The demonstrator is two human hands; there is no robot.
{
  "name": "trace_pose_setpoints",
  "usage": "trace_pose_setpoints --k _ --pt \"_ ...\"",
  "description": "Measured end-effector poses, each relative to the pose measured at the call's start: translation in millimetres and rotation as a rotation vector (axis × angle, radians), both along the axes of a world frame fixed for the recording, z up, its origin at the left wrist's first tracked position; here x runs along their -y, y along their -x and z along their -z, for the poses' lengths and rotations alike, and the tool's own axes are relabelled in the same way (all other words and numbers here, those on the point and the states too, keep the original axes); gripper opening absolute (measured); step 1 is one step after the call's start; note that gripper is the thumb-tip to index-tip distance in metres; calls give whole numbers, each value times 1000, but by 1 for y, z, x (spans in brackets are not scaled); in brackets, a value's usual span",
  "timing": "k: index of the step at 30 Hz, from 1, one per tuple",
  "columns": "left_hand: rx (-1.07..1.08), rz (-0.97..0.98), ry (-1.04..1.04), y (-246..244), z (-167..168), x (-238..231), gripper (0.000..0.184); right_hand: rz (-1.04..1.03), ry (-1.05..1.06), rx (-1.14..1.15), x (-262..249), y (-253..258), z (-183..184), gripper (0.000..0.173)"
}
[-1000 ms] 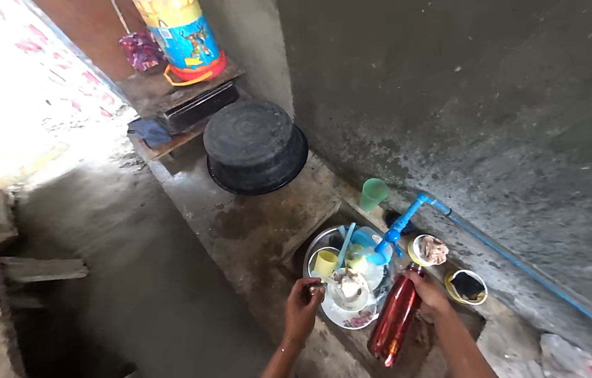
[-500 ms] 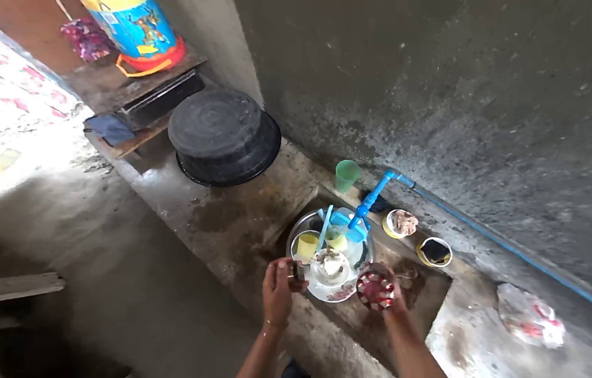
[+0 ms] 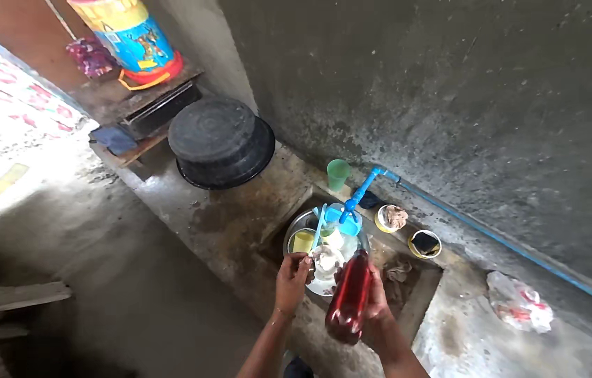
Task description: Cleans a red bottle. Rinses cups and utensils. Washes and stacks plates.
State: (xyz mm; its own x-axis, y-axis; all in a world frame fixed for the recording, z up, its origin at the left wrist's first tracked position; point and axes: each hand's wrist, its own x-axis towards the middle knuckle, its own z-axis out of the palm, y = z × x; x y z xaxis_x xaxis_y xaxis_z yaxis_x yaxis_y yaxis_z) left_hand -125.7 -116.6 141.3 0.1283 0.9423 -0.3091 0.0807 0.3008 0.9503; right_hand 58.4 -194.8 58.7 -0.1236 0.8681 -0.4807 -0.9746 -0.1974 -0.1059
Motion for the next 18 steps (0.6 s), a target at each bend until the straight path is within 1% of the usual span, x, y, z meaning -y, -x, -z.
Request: trace_pose_setpoints --k 2,4,5,6,8,11,15,18 --pt "-6 0 14 -4 1 0 24 -74 66 116 3 4 -6 57" --pt "-16 6 13 -6 0 -1 23 -193 195 339 -10 3 -11 46" --pt "-22 6 7 -5 -1 -1 22 -252 250 468 -22 2 -13 44" --pt "-28 3 -5 -3 -1 -1 22 -299 264 583 -34 -1 -10 52" --pt "-50 -7 -7 3 -4 1 24 -361 227 796 -60 -8 0 67" --pt "-66 -32 11 19 -4 9 26 -439 140 1051 -91 -19 14 76" --pt "-53 -119 43 45 1 21 26 -474 124 1265 -106 -25 37 90" --pt "-42 -175 74 58 3 27 24 -466 145 1345 -108 -26 44 92"
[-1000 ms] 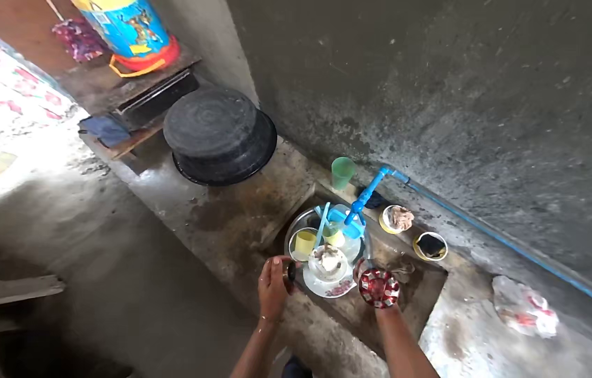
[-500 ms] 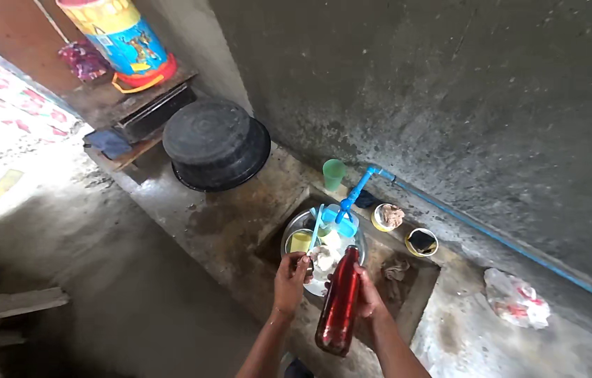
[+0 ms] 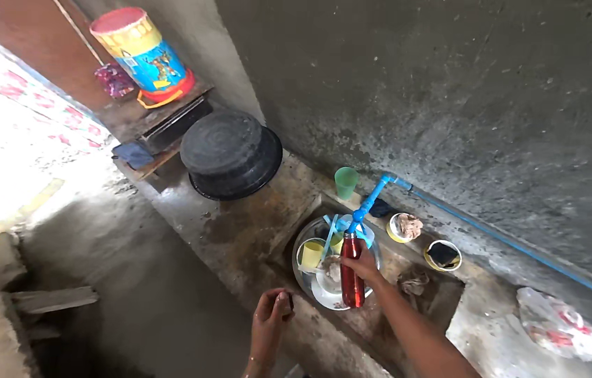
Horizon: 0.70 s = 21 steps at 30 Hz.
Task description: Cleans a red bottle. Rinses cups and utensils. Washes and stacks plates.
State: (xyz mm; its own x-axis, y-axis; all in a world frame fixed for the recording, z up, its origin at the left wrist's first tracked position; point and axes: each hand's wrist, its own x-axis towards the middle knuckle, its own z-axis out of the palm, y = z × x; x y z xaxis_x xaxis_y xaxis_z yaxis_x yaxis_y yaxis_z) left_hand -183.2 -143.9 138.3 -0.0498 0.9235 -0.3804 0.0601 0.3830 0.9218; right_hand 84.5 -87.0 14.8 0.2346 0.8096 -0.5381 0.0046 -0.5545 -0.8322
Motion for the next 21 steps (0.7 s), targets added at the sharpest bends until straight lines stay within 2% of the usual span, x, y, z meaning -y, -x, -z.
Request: trace_pose_setpoints --k 6,13,21 --pt "24 -12 30 -3 1 1 21 2 11 50 0 2 2 92" --pt "33 82 -5 -13 0 2 22 45 -35 21 1 8 3 92" --pt "39 59 -7 -3 3 9 19 43 -66 54 -4 5 6 93"
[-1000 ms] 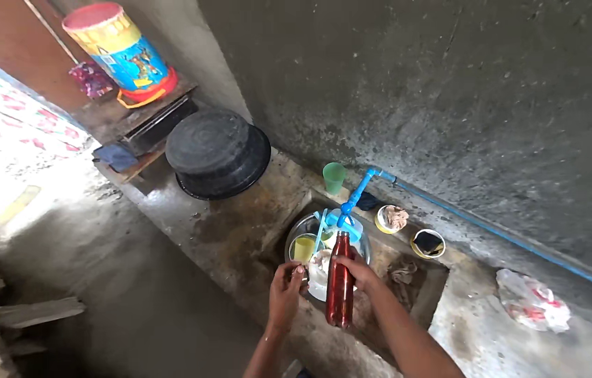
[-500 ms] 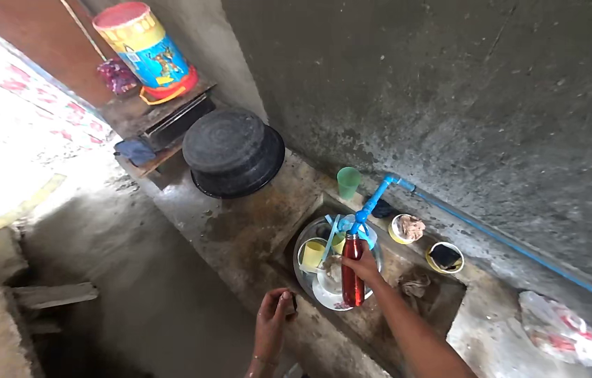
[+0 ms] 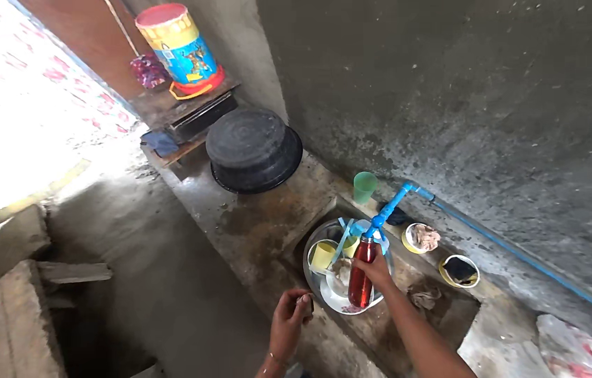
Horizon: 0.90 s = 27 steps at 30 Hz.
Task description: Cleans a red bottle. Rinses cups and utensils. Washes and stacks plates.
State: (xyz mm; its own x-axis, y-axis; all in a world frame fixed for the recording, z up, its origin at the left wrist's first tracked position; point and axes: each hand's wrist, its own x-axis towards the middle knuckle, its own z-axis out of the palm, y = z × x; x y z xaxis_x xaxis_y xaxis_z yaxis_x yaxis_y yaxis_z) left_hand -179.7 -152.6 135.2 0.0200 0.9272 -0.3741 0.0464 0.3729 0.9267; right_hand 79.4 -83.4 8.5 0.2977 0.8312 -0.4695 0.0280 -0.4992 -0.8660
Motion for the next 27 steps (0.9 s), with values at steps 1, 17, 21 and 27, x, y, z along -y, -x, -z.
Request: trace_pose_setpoints --k 1,17,21,27 --pt "-4 -8 -1 2 0 1 19 0 -7 0 0 0 0 93" --pt "-2 -58 28 10 3 3 20 209 89 -259 54 -31 4 79" --pt "-14 -41 32 8 7 3 21 351 151 -444 69 -43 -8 55" --pt "-25 -19 37 -6 3 6 20 513 81 -660 66 -50 -13 30"
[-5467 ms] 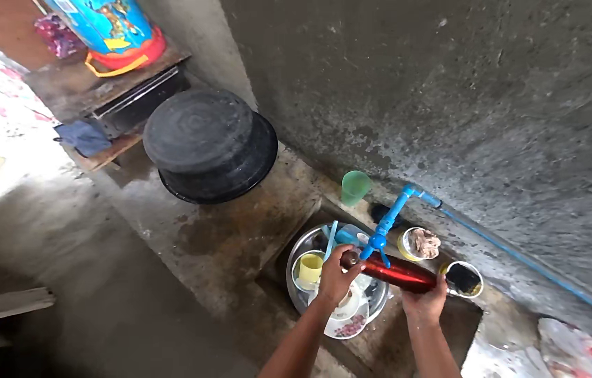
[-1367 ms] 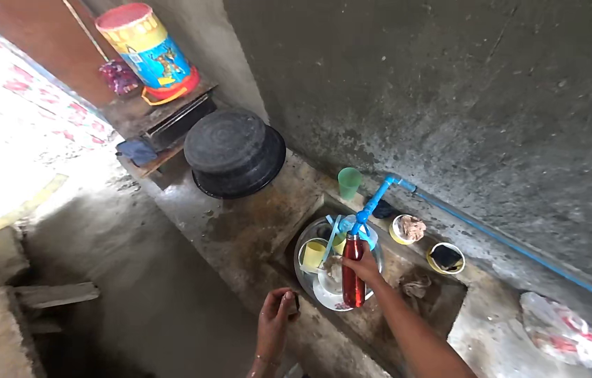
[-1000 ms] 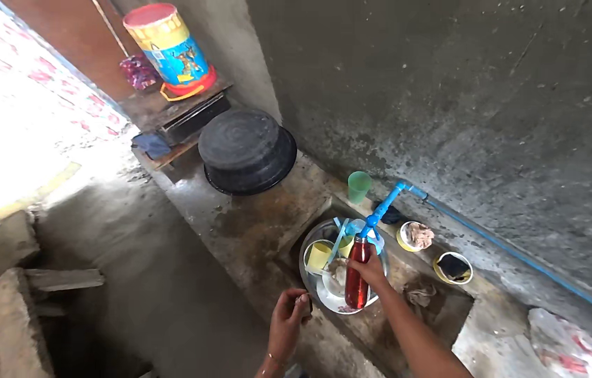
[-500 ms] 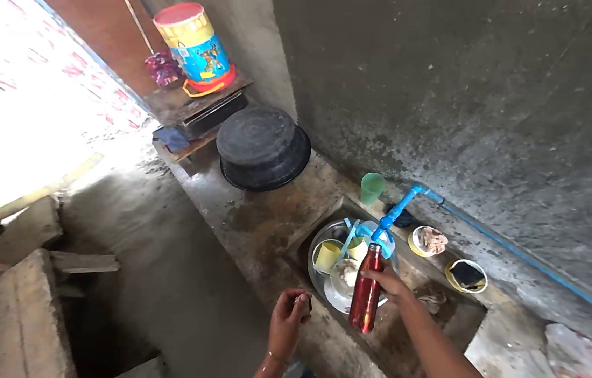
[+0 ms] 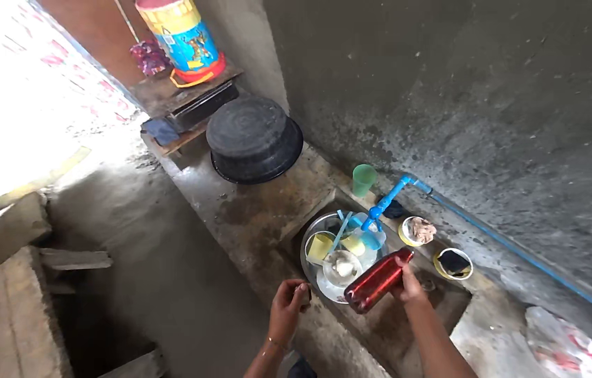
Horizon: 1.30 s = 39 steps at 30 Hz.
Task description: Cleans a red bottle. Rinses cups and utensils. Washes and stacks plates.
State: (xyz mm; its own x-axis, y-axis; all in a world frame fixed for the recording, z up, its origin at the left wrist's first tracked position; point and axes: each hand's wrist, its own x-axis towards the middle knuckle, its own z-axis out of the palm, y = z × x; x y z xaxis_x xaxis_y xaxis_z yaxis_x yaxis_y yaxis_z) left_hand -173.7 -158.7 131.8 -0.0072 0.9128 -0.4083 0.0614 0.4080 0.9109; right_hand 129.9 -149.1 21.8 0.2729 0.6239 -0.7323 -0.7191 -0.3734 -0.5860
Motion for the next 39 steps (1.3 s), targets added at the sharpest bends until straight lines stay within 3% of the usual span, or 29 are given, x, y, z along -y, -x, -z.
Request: trace_pose_setpoints --k 3,6,8,15,18,21,23,25,28,30,35,39 --pt "-3 -5 33 -3 1 2 22 131 14 -178 1 4 -3 40" --pt "5 -26 60 -6 5 -5 25 82 -175 -322 7 13 16 60" --pt "21 -31 68 -8 5 -7 27 32 -263 -390 11 26 5 67" --pt "103 27 99 -20 -2 -17 31 -203 -358 -558 46 59 -27 65" --pt "162 36 113 -30 -8 -22 32 -216 -295 -596 59 66 -58 63" --pt "200 101 114 -40 -15 -25 36 -361 -305 -410 74 63 -67 55" --pt "196 187 72 -47 -16 -29 38 -513 -278 -229 77 56 -73 66" --pt "178 285 9 -52 -19 -33 37 -666 -234 30 78 52 -95 68" --pt "121 398 -72 -58 -27 -38 35 -965 -195 487 70 49 -118 86" --pt "34 480 -112 -62 -34 -39 35 -1128 -187 728 66 46 -123 84" --pt "-270 732 -241 -65 -49 -37 43 -1199 -184 884 67 47 -134 83" --pt "-504 927 -225 -69 -66 -38 49 -1252 -110 989 68 55 -140 87"
